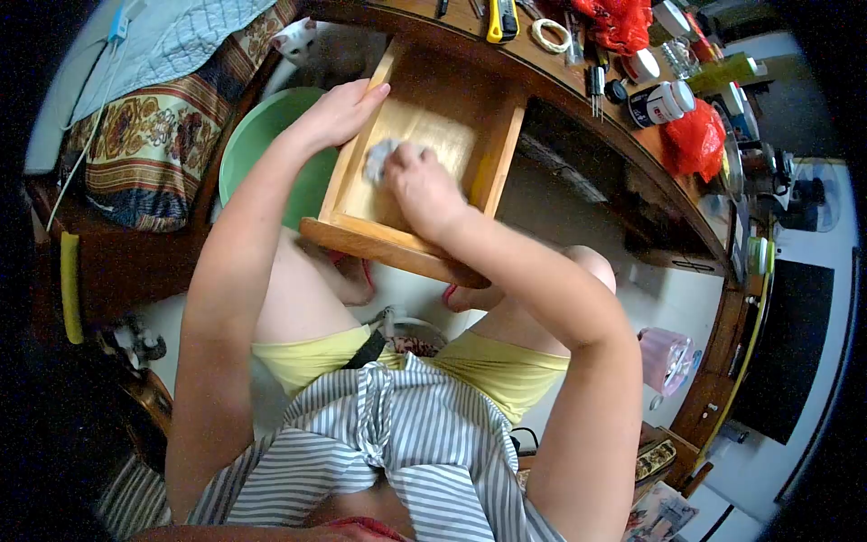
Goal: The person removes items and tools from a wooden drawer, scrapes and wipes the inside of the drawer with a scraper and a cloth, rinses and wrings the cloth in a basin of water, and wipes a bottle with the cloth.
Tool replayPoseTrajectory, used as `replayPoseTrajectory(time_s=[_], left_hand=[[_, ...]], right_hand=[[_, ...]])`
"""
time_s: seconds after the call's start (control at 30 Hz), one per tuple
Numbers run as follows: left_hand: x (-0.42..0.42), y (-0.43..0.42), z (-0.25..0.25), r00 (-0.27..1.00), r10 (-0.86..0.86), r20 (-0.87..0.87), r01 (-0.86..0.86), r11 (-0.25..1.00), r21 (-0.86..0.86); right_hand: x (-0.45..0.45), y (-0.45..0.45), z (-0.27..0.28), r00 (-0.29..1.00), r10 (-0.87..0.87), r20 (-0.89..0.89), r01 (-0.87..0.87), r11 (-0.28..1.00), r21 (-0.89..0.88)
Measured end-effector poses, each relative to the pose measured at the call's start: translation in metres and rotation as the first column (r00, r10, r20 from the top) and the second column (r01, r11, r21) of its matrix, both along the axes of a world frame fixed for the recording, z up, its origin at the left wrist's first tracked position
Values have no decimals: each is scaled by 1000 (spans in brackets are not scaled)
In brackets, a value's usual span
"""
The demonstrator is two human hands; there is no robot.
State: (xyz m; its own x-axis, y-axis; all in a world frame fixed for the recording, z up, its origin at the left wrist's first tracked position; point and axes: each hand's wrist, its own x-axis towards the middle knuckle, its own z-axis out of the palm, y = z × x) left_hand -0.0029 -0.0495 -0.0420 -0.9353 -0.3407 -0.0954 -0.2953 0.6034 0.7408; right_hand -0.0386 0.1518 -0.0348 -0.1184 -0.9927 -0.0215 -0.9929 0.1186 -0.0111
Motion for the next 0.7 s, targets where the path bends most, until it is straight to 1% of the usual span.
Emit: replayPoseTrajectory(time_s=[0.03, 0.1, 0.13, 0.17, 0.2, 0.23, 0.27, 0.3, 0.37, 0.4, 0.43, 0.5, 0.53, 0.57, 0.63, 0.67, 0.7], left_hand=[[3, 2, 5, 1000, 12, -3, -12, 999, 34], [9, 1, 18, 993, -10, 115, -9, 986, 166], [12, 0, 23, 984, -23, 175, -18, 973, 229], [17, 0, 24, 983, -40, 180, -12, 960, 279], [24, 1, 24, 981, -56, 188, -10, 944, 331], [30, 0, 25, 978, -74, 195, -6, 925, 381], [32, -5, 25, 946, -145, 289, 6, 902, 433], [37, -4, 27, 940, -191, 283, 54, 901, 430], [44, -3, 35, 923, -280, 263, 152, 895, 418], [41, -5, 39, 904, -306, 298, 141, 873, 467], [41, -6, 39, 900, -318, 299, 145, 864, 482], [41, -8, 39, 892, -344, 293, 155, 843, 515], [42, -8, 41, 897, -338, 286, 164, 854, 493], [42, -12, 40, 898, -350, 266, 173, 837, 518], [43, -18, 34, 894, -379, 240, 186, 800, 571], [44, -21, 33, 906, -349, 240, 133, 773, 620], [45, -24, 33, 916, -321, 243, 84, 743, 664]], right_hand=[[2, 5, -12, 971, -90, 223, 108, 992, -66], [-22, -1, -4, 891, -74, 448, 111, 992, -57], [-43, -11, -13, 888, -148, 436, 178, 984, -28], [-49, -22, 7, 862, -296, 412, 351, 934, -63], [-65, -30, -1, 867, -276, 415, 409, 870, -276], [-79, -41, -7, 854, -362, 373, 492, 795, -355], [-89, -53, -8, 802, -465, 374, 566, 791, -231], [-94, -61, -7, 744, -564, 357, 633, 767, -107], [-87, -69, -39, 822, -567, 50, 569, 819, -80], [-68, -71, -20, 810, -586, 22, 586, 810, -25], [-63, -69, -9, 802, -568, 184, 578, 816, -3], [-61, -61, 4, 718, -502, 482, 557, 830, 36], [-58, -54, 2, 702, -446, 556, 614, 774, -154], [-57, -48, 2, 717, -372, 590, 637, 694, -336], [-50, -49, 19, 751, -241, 615, 624, 562, -543], [-54, -55, 17, 813, -205, 545, 557, 547, -625], [-56, -61, 20, 842, -223, 490, 516, 594, -616]])
